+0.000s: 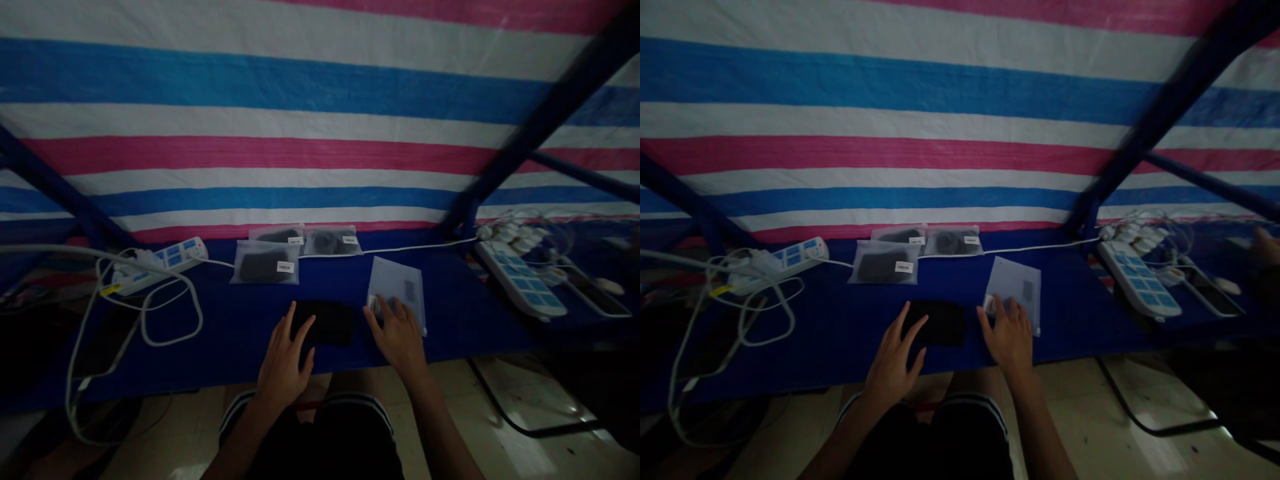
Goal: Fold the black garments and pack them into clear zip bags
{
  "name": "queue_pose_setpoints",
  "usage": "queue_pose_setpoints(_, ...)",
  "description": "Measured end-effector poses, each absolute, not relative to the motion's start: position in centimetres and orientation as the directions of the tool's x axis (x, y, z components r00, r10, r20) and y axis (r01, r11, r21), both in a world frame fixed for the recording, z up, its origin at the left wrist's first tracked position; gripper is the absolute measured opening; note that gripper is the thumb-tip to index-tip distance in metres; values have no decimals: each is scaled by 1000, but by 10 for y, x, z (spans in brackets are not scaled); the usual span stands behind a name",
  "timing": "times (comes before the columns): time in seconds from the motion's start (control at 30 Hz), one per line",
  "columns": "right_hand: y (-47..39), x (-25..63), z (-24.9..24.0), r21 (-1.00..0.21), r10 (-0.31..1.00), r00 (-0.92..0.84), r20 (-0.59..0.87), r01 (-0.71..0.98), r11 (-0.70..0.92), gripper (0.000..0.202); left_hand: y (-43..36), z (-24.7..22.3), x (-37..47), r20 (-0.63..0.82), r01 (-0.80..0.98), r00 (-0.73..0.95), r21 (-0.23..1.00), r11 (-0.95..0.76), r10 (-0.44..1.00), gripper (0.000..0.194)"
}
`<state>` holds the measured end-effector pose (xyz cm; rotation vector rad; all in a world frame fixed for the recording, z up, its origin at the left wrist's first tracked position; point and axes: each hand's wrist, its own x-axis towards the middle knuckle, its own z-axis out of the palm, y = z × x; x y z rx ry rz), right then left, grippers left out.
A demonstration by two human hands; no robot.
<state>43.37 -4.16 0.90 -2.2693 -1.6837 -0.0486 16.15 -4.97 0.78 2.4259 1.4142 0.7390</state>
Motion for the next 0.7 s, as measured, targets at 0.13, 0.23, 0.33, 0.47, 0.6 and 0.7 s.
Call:
queue_pose_setpoints(0.13, -31, 421, 21, -363, 968, 191, 161, 924, -121, 70, -48, 7, 162, 313, 746, 388, 445, -495, 867, 64)
queue_pose_setpoints(0.23, -26, 410, 29, -502, 978, 118, 169, 865, -18, 63, -49, 7, 161, 310, 736, 391, 460, -497, 866, 62)
queue_pose_setpoints(0.33, -27, 396, 32, -550, 964, 45, 263, 828, 111, 54, -49, 7, 161, 320, 717, 387, 486, -500, 865, 54)
queue_pose_setpoints(0.47, -35, 366, 32, -495, 975, -71, 210, 852, 169, 54, -49, 6, 160, 314, 694, 394, 515, -503, 864, 54)
queue_pose_setpoints(0.6, -42, 343, 38, -406, 998, 14, 68, 914, 15, 55, -48, 5, 159, 306, 677, 417, 523, -517, 856, 58)
queue_pose_setpoints(0.7, -44, 341, 47, -430, 993, 57, -101, 898, -95, 47, -48, 4, 158, 297, 665, 446, 521, -534, 845, 59)
